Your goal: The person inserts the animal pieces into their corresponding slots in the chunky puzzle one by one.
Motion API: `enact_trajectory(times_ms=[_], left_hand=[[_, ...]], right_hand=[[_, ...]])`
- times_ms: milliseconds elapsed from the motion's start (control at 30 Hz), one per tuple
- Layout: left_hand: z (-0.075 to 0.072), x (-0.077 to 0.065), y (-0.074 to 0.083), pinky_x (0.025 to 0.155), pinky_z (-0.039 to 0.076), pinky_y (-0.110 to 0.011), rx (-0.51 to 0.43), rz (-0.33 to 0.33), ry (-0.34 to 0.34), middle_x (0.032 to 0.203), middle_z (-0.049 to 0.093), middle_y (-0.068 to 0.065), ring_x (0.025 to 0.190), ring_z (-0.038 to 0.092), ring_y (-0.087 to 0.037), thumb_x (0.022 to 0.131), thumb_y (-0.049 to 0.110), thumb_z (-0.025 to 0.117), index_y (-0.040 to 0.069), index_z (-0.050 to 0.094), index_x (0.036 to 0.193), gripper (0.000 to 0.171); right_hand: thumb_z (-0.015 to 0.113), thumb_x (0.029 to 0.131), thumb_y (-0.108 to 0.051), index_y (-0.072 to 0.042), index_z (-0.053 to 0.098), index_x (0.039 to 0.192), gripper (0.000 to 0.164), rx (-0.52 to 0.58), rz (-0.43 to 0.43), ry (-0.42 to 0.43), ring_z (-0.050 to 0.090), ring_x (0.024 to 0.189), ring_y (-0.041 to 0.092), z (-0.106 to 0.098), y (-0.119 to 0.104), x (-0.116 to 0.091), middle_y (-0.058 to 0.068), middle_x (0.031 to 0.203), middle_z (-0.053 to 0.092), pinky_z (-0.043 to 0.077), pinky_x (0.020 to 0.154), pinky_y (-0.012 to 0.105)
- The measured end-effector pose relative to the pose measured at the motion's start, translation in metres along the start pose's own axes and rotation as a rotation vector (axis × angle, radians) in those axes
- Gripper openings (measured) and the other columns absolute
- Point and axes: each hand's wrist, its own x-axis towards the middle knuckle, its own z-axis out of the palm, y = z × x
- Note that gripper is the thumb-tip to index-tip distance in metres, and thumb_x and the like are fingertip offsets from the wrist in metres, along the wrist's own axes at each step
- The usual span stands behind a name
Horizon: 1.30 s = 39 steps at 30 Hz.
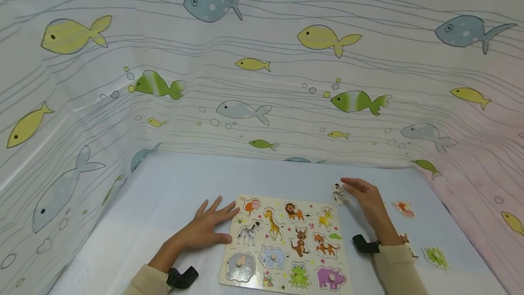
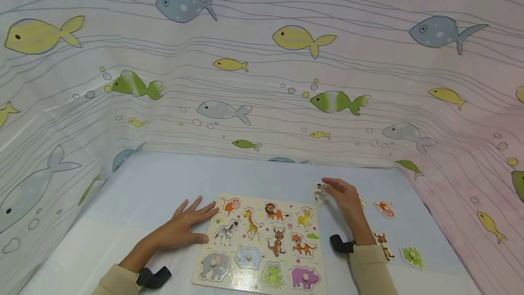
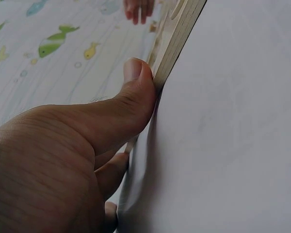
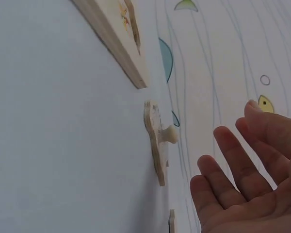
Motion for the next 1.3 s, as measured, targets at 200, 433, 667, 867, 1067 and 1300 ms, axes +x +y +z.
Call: enact_trajectory(times_ms=[200,433,667,867,1067,1300], left_hand=[[-0.001,-0.001,0.001,0.117,-0.007,-0.071,0.002,0.003,0.015,0.161,0.036,-0.009,0.152,0.009,-0.050,0.082,0.053,0.072,0.017,0.046,0.151,0.082],[-0.001,-0.001,0.000,0.117,-0.007,-0.071,-0.001,0.000,0.011,0.161,0.035,-0.009,0.152,0.009,-0.050,0.082,0.054,0.072,0.017,0.046,0.151,0.083],[0.001,-0.001,-0.002,0.118,-0.007,-0.070,-0.001,0.003,0.017,0.161,0.035,-0.008,0.152,0.008,-0.049,0.082,0.054,0.072,0.018,0.045,0.151,0.083],[-0.001,0.000,0.000,0.116,-0.007,-0.072,-0.013,0.025,0.022,0.160,0.036,-0.012,0.151,0.009,-0.052,0.082,0.050,0.073,0.014,0.046,0.150,0.081],[-0.003,0.001,0.002,0.117,-0.008,-0.071,-0.021,0.016,0.009,0.161,0.035,-0.011,0.152,0.007,-0.051,0.082,0.050,0.073,0.014,0.046,0.150,0.082],[-0.001,0.000,0.001,0.117,-0.008,-0.071,-0.014,0.013,0.005,0.161,0.035,-0.011,0.152,0.007,-0.051,0.082,0.051,0.073,0.015,0.046,0.150,0.082]], right_hand=[[0.065,0.097,-0.039,-0.013,0.064,0.133,0.044,-0.053,0.000,0.011,0.047,0.137,0.028,0.005,0.007,0.006,0.012,0.141,0.060,0.036,0.113,0.050],[0.063,0.098,-0.041,-0.014,0.064,0.134,0.046,-0.115,-0.019,0.019,0.047,0.138,0.032,0.006,0.013,0.006,0.012,0.143,0.059,0.039,0.110,0.051],[0.064,0.098,-0.035,-0.014,0.063,0.135,0.043,-0.121,-0.047,0.046,0.047,0.139,0.032,0.009,0.012,0.005,0.009,0.147,0.056,0.040,0.111,0.050],[0.065,0.098,-0.030,-0.010,0.063,0.135,0.042,-0.157,-0.058,0.044,0.041,0.145,0.035,0.010,0.017,0.007,0.012,0.149,0.054,0.036,0.117,0.054],[0.066,0.098,-0.023,-0.008,0.064,0.134,0.040,-0.224,-0.119,0.043,0.040,0.145,0.035,0.011,0.023,0.008,0.013,0.146,0.056,0.033,0.119,0.054],[0.066,0.097,-0.027,-0.012,0.062,0.137,0.042,-0.299,-0.169,0.024,0.042,0.144,0.036,0.011,0.029,0.009,0.011,0.148,0.054,0.034,0.118,0.055]])
